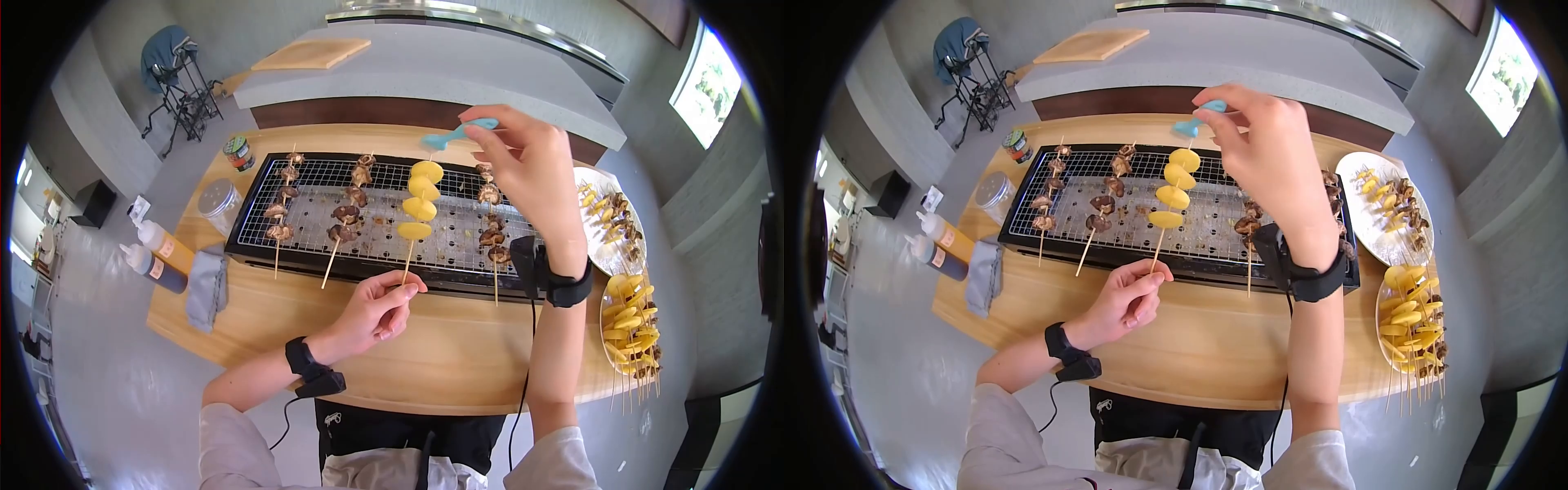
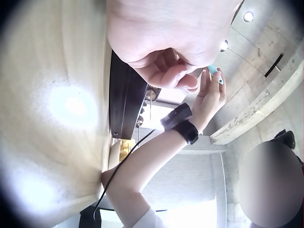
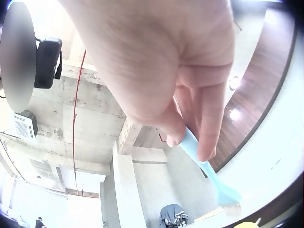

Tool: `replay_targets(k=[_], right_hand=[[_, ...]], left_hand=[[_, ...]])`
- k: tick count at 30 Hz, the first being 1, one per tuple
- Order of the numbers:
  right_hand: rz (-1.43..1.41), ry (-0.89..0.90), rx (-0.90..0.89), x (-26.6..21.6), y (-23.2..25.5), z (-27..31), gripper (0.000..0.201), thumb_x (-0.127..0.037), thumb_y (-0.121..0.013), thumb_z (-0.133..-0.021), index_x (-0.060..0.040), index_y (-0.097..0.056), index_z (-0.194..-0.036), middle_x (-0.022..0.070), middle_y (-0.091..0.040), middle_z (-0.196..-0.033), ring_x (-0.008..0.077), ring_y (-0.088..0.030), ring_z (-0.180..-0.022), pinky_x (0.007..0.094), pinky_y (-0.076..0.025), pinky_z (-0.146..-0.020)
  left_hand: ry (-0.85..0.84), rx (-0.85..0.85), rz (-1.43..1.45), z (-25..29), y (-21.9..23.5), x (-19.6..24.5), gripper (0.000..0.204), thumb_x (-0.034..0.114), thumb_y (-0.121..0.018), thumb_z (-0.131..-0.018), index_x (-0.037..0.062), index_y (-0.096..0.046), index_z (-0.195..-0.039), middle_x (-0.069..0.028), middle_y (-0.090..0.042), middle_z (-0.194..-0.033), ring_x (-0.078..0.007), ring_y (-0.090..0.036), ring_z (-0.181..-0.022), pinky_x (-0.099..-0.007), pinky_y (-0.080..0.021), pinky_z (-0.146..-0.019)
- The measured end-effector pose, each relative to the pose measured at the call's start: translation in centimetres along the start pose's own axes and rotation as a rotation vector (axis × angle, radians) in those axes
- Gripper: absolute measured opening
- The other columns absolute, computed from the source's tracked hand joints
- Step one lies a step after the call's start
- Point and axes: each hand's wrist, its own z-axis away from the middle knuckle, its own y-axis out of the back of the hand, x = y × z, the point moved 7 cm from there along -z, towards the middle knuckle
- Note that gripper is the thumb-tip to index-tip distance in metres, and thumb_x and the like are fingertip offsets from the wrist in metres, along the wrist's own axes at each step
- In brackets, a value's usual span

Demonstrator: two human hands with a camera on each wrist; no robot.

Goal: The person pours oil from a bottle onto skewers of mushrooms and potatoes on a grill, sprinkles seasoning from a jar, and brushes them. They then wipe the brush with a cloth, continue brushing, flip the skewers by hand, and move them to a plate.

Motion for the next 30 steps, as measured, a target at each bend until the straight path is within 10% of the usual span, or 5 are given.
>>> replay_targets(k=[8,13,17,19,30], right_hand=[[0.121,0.094,-0.124,-1.7,-0.9,0.4,0.015,-0.006,-0.065,-0.086,-0.0011,-0.069,-0.1,0.0139,-0.069,-0.076,0.017,-0.068,-0.064,0.0277,-0.055,-0.062],[0.097,0.037,-0.204,-3.9,-0.5,1.1,0.011,-0.001,-0.062,-0.082,0.0018,-0.067,-0.091,0.0207,-0.065,-0.073,0.0323,-0.067,-0.066,0.0372,-0.052,-0.061],[0.15,0.052,-0.285,-4.6,-0.7,1.7,0.011,0.0,-0.065,-0.083,0.0006,-0.068,-0.094,0.0137,-0.07,-0.083,0.0213,-0.069,-0.069,0.028,-0.055,-0.063],[0.085,0.138,-0.224,-5.1,-0.8,2.0,0.01,-0.003,-0.063,-0.081,0.0007,-0.067,-0.089,0.0218,-0.063,-0.072,0.0371,-0.061,-0.062,0.0391,-0.05,-0.059],[0.099,0.03,-0.345,-5.6,-0.6,2.3,0.01,-0.002,-0.064,-0.081,-0.0005,-0.066,-0.091,0.0199,-0.062,-0.068,0.0353,-0.061,-0.059,0.0354,-0.05,-0.055]], left_hand=[[-0.01,-0.023,0.005,0.0,0.0,0.1,0.018,0.019,-0.053,-0.1,0.0027,-0.059,-0.105,0.0006,-0.049,-0.049,-0.005,-0.036,-0.036,-0.0208,-0.026,-0.037],[-0.009,-0.013,0.008,0.0,0.0,0.1,0.018,0.019,-0.052,-0.1,0.0032,-0.059,-0.104,0.0008,-0.048,-0.048,-0.005,-0.035,-0.035,-0.0212,-0.025,-0.036],[-0.001,0.012,0.005,0.1,0.0,0.1,0.017,0.02,-0.052,-0.101,0.0042,-0.059,-0.102,0.0012,-0.046,-0.047,-0.0053,-0.033,-0.033,-0.0219,-0.023,-0.036],[-0.001,0.016,0.002,0.0,0.0,0.1,0.017,0.02,-0.052,-0.101,0.0044,-0.059,-0.102,0.0011,-0.046,-0.047,-0.0053,-0.033,-0.033,-0.0221,-0.023,-0.036],[0.013,0.029,-0.039,0.1,0.1,0.2,0.019,0.023,-0.052,-0.101,0.0051,-0.059,-0.101,0.0008,-0.046,-0.046,-0.0057,-0.033,-0.034,-0.0225,-0.023,-0.037]])
